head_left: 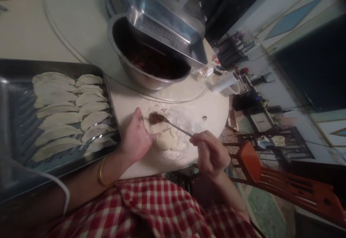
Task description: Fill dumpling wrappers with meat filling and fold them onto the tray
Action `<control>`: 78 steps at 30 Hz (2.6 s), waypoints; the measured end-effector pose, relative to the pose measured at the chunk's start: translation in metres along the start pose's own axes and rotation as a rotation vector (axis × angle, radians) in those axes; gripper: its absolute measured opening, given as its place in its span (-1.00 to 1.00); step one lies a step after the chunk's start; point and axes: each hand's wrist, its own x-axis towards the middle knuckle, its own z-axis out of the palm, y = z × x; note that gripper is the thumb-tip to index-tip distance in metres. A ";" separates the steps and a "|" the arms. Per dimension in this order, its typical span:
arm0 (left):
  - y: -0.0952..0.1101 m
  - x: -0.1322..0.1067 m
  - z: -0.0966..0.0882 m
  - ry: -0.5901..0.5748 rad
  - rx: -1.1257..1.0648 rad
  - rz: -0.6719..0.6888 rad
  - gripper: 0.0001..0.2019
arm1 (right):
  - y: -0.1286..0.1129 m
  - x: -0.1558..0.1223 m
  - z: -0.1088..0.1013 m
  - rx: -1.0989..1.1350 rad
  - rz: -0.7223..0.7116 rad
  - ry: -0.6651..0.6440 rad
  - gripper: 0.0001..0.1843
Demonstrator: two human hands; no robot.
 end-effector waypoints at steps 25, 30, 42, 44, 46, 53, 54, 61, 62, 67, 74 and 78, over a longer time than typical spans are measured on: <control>0.001 0.004 0.000 0.022 0.028 -0.022 -0.44 | 0.075 0.099 0.020 -0.065 -0.005 0.277 -0.87; 0.001 0.005 -0.006 0.013 0.011 -0.041 -0.45 | 0.112 0.154 0.051 -0.277 0.079 0.077 -0.83; 0.004 -0.002 -0.001 0.046 0.059 -0.067 -0.46 | 0.127 0.163 0.064 -0.242 0.270 0.210 -0.81; 0.003 -0.002 -0.003 0.039 0.057 -0.071 -0.46 | 0.128 0.165 0.063 -0.251 0.298 0.178 -0.83; 0.003 0.000 -0.005 0.033 0.062 -0.066 -0.47 | 0.128 0.167 0.062 -0.260 0.325 0.149 -0.83; 0.001 0.000 -0.005 0.046 0.082 -0.033 -0.47 | 0.123 0.161 0.060 -0.207 0.331 0.161 -0.75; 0.001 0.000 -0.004 0.049 0.082 -0.028 -0.47 | 0.121 0.155 0.055 -0.176 0.322 0.189 -0.72; 0.000 -0.004 0.002 0.020 0.094 -0.109 -0.43 | 0.111 0.047 -0.023 -0.209 0.342 0.477 -0.68; -0.001 -0.005 0.003 0.029 0.091 -0.134 -0.43 | 0.110 0.026 -0.035 -0.265 0.343 0.502 -0.69; -0.018 -0.010 0.008 0.031 0.194 -0.277 -0.39 | 0.115 -0.059 -0.058 -0.478 0.373 0.359 -0.72; -0.042 -0.023 0.015 0.051 0.283 -0.367 -0.42 | 0.138 -0.069 -0.043 -0.595 0.449 0.025 -0.58; -0.049 -0.025 0.016 0.046 0.251 -0.342 -0.45 | 0.149 -0.057 -0.036 -0.605 0.475 -0.082 -0.52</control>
